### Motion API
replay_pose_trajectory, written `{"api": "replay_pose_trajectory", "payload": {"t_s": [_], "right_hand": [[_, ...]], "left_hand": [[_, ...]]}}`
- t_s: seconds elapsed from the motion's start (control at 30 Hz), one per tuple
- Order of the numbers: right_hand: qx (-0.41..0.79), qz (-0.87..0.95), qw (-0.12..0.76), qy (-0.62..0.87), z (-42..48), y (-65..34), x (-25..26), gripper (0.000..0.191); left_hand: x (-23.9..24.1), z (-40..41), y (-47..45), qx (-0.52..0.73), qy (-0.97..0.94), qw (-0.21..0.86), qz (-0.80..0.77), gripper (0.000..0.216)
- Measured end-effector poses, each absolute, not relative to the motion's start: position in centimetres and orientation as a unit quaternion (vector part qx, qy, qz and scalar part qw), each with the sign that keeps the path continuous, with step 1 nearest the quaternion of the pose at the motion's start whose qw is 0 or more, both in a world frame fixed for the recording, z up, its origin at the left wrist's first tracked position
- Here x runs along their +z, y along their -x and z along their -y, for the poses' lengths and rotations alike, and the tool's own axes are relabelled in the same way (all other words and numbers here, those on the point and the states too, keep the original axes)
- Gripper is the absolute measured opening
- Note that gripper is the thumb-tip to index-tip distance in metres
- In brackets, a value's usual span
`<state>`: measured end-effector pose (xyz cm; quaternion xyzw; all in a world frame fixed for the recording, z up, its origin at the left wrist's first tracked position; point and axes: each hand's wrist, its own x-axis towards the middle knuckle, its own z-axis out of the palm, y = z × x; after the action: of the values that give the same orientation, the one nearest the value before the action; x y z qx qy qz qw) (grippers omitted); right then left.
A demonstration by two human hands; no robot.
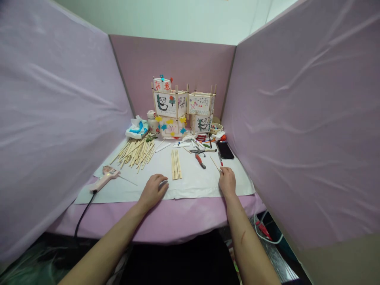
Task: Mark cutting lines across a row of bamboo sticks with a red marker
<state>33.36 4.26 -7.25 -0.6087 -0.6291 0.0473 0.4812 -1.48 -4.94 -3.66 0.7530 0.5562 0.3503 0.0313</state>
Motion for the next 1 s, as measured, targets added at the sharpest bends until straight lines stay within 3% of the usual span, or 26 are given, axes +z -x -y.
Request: {"api": "replay_pose_trajectory", "payload": {"t_s": [1.0], "right_hand": [[0.039,0.641,0.484,0.594,-1.6,-33.8,-7.9,0.023]], "left_hand": [[-3.2,5.1,0.9,0.338,-0.734,0.060,-0.585,0.012]]}}
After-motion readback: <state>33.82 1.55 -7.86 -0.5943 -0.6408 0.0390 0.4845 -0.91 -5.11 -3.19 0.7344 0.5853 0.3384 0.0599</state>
